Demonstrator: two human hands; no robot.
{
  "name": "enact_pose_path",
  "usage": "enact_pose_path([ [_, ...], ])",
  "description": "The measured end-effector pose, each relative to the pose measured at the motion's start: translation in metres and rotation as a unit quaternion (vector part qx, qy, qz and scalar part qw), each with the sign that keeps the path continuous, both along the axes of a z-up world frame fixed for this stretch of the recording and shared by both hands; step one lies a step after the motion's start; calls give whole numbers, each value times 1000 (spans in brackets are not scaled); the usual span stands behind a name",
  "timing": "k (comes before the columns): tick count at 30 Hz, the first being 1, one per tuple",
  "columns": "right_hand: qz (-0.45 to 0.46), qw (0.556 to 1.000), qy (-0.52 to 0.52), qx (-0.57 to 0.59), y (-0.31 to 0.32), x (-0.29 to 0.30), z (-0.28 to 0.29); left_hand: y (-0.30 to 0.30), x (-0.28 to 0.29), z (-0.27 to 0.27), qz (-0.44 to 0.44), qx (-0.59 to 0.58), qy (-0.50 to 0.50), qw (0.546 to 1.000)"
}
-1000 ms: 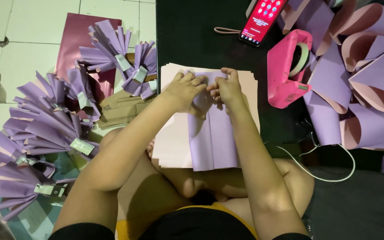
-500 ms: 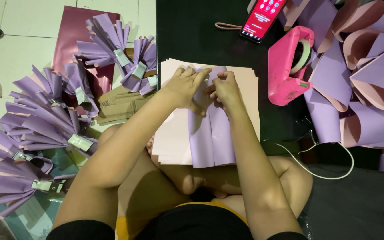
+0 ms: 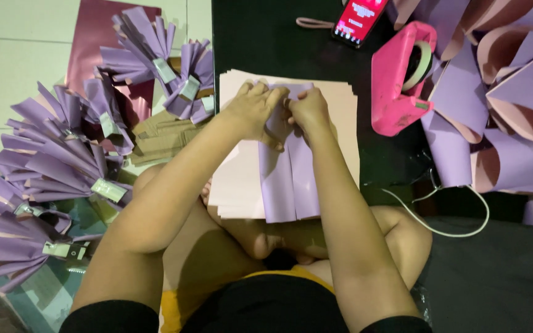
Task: Assembling decorative paper bouquets by folding and taping colored paper sheets.
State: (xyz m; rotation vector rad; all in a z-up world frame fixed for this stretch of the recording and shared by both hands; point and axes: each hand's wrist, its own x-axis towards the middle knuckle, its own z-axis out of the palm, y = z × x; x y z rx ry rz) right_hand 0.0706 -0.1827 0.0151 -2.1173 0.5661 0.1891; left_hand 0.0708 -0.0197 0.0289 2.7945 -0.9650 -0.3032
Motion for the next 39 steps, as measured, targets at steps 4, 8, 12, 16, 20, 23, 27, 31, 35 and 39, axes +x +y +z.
enact_pose_path([
  [4,57,994,7,-98,-17,20,-26,-1,-1,1,4,4,-7,1000],
  [8,116,978,50,-169,-2,-6,22,-2,-7,19,2,29,-14,999],
  [12,196,953,39,-227,-16,-38,40,-1,-3,9,6,24,-15,1000],
  [16,193,935,55,-293,-24,-103,61,5,-4,5,15,-10,17,1000],
  [20,136,977,1,-164,-40,-161,62,4,1,-26,36,-115,40,992],
  [23,105,990,-97,-20,-93,-171,-36,3,-28,-15,14,-305,20,952],
  [27,34,972,-205,109,-138,-193,1,17,-74,5,-49,-482,-125,866],
  [31,19,919,-393,3,-224,-202,73,47,-129,19,56,-480,-90,871],
  [35,-149,871,-450,-125,-342,-196,115,73,-166,20,125,-376,-92,914],
  [39,-354,840,-401,89,-444,-167,104,91,-188,15,181,-327,-37,927],
])
